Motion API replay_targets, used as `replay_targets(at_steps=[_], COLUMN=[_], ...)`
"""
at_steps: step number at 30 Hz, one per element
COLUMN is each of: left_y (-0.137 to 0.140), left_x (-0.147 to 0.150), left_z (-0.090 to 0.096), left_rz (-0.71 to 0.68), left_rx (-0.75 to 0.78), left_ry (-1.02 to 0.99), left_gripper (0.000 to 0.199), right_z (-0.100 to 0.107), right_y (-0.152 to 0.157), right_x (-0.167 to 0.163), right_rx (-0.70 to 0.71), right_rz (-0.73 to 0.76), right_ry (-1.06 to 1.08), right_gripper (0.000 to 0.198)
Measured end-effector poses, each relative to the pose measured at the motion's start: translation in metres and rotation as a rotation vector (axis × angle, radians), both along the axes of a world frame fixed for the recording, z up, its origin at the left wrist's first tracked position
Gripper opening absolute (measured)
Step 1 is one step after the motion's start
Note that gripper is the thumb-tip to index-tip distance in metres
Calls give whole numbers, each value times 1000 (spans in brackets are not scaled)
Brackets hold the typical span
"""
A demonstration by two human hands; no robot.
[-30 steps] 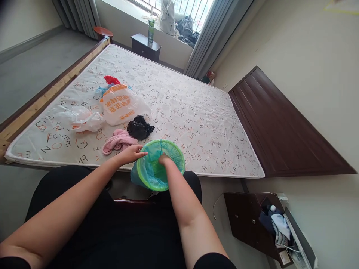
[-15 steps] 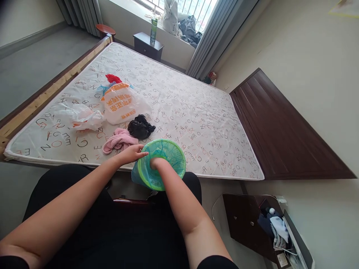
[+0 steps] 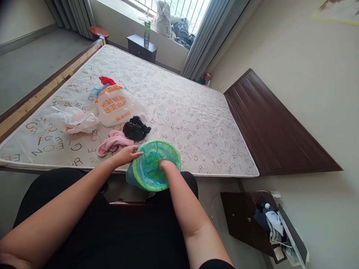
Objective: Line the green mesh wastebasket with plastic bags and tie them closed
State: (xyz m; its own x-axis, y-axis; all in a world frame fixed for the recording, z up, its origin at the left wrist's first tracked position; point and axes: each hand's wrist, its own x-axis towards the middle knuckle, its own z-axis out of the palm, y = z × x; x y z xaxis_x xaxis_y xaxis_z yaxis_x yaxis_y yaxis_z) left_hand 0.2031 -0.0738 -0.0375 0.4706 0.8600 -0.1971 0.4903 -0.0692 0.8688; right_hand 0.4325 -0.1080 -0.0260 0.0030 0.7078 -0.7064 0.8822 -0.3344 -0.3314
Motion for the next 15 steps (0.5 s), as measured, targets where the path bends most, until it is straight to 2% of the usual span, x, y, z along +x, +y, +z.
replay_targets(at_steps=[4,6,8,10,13,15], left_y=[0,-1,-2,-3,-7,-11], left_x=[0,-2,-3,-5,-5,-4], left_z=[-1,-2,-5,-9,-16,-18], left_rz=[2,25,78,164,324,392], left_rx=[20,15,10,9,-20,-38], left_ry=[-30,-37,-44,-65,-117,-129], left_gripper=[44,45,46,47,51,56], right_z=[-1,3,11,24,42,44], right_y=[-2,-3,-6,-13,-35,-58], right_x=[-4,-8,-9,-4,20,45], right_rx=[-139,-127,-56,57,334,713], right_rz=[75,104,126,135,93,9], right_ry=[31,42,71,142,250,263], right_gripper=[27,23,22,28,41,38])
